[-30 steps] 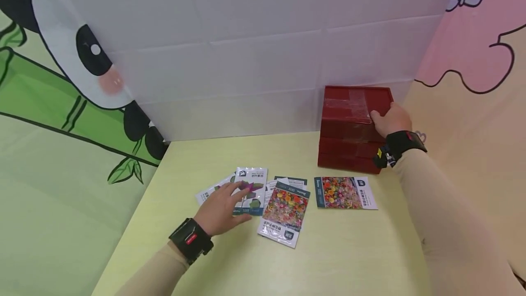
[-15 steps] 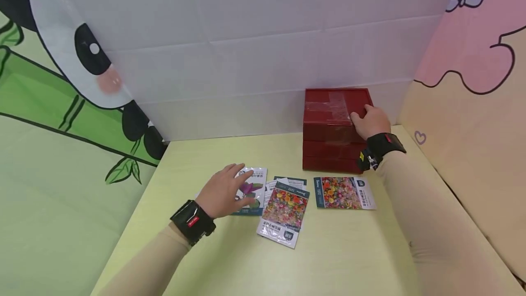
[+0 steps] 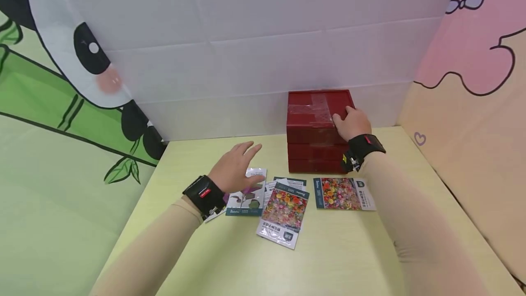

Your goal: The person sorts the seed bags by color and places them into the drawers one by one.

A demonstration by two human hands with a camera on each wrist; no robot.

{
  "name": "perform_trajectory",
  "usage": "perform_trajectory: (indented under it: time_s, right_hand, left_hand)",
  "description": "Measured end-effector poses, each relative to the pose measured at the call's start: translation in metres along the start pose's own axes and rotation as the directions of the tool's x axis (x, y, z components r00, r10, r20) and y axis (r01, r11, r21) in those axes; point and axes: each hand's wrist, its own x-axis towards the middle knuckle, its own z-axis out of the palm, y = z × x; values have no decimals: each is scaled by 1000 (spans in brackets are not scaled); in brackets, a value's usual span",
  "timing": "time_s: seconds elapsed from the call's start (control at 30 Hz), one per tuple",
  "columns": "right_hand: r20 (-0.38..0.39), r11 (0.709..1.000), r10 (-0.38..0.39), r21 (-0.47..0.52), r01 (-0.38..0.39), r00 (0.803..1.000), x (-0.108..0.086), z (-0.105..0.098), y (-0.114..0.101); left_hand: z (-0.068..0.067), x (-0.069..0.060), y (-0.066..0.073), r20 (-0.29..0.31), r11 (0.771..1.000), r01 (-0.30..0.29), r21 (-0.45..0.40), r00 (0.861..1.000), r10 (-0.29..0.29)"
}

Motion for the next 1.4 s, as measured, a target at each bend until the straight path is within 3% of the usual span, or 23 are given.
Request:
perform_trajectory:
  time_s: [0.33,0.8,1.13,1.4]
  right_hand:
    - [8,1000,13,-4,-13,1000,0,13,-18]
    - [27,1000,0,4,0,1000,0,28,-48]
    - [27,1000,-19,-16,19,999,1,40,-63]
    - [26,999,-44,-20,45,999,-1,46,-71]
  left_hand:
    - [-12,46,0,-1,996,36,-76,999,-37]
    - [-10,111,13,6,999,43,-6,999,-43]
    - [4,130,15,87,994,40,101,995,-49]
    - [17,142,2,81,984,62,165,994,-76]
